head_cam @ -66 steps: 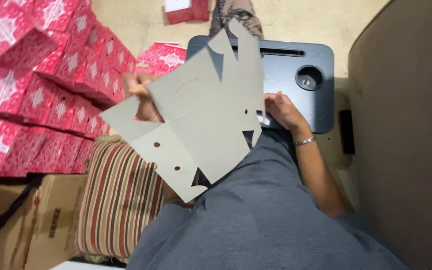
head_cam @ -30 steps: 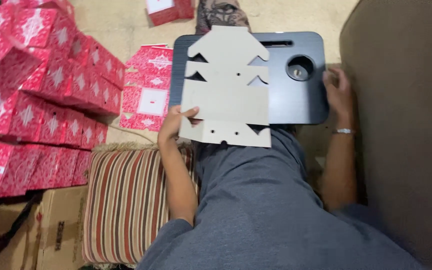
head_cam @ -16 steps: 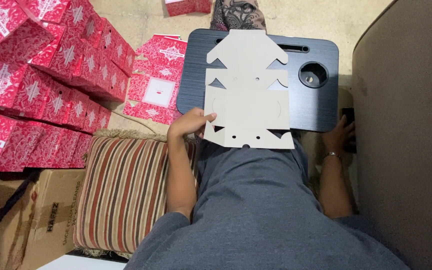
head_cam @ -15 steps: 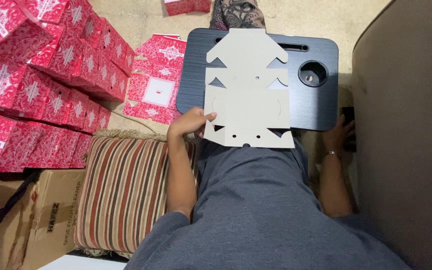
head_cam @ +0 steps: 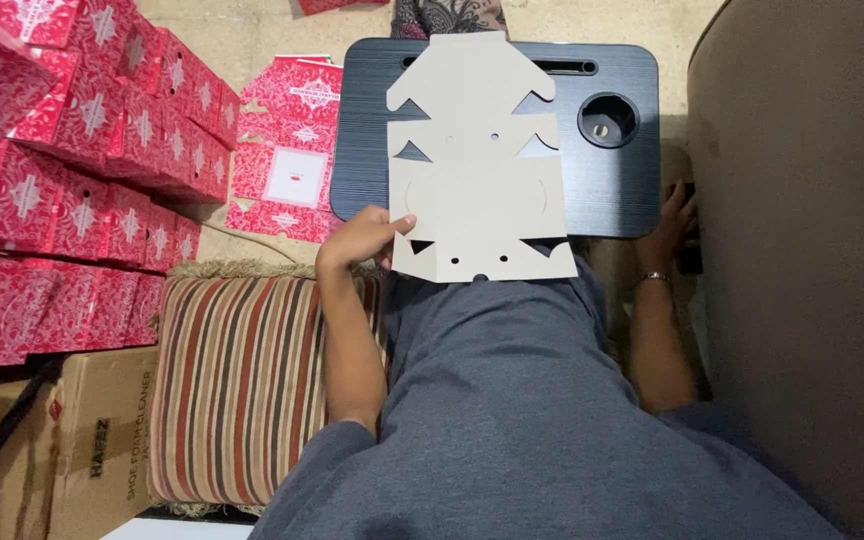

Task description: The person assembles small red and white patterned boxes by folding flat cardboard pieces on a lap tray. They fold the sides and flaps to form the box shape, then place the finished box on a stack of similar boxes to the left.

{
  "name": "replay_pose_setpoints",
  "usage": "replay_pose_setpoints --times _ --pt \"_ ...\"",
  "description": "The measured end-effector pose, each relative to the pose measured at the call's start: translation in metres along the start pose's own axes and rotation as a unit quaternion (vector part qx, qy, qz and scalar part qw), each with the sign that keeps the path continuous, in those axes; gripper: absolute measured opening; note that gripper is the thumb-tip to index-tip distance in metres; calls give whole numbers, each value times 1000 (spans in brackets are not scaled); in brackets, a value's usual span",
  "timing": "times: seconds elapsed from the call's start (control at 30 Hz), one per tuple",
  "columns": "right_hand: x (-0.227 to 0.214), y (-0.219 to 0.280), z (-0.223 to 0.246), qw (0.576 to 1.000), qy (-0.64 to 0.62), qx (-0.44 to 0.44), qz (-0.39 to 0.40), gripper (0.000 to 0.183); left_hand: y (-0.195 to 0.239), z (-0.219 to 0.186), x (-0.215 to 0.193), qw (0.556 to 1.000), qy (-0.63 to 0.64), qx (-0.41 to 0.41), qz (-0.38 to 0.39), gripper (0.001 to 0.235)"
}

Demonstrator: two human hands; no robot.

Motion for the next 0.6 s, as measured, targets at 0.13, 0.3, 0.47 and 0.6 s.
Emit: replay_pose_setpoints --times 0.13,0.3,0.47,0.6 --pt "-13 -13 46 960 -269 13 70 81 5 -4 2 1000 -14 -1 1 55" --pt "-60 4 119 845 -510 56 152 102 5 -10 3 1000 -11 8 -7 74" --pt "-78 -6 127 956 -216 -13 200 77 32 -47 13 998 -54 17 19 56" --pt "-99 30 170 978 -74 -94 168 75 30 -48 16 992 -123 1 31 63"
Point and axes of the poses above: each hand's wrist, its own y-axis away from the middle knuckle, its own x-axis out of the palm, z = x × y, the point moved 2 cm from there along -y, towards the middle knuckle, and after that the axes turned 4 degrees about x, right-handed, at the moved point
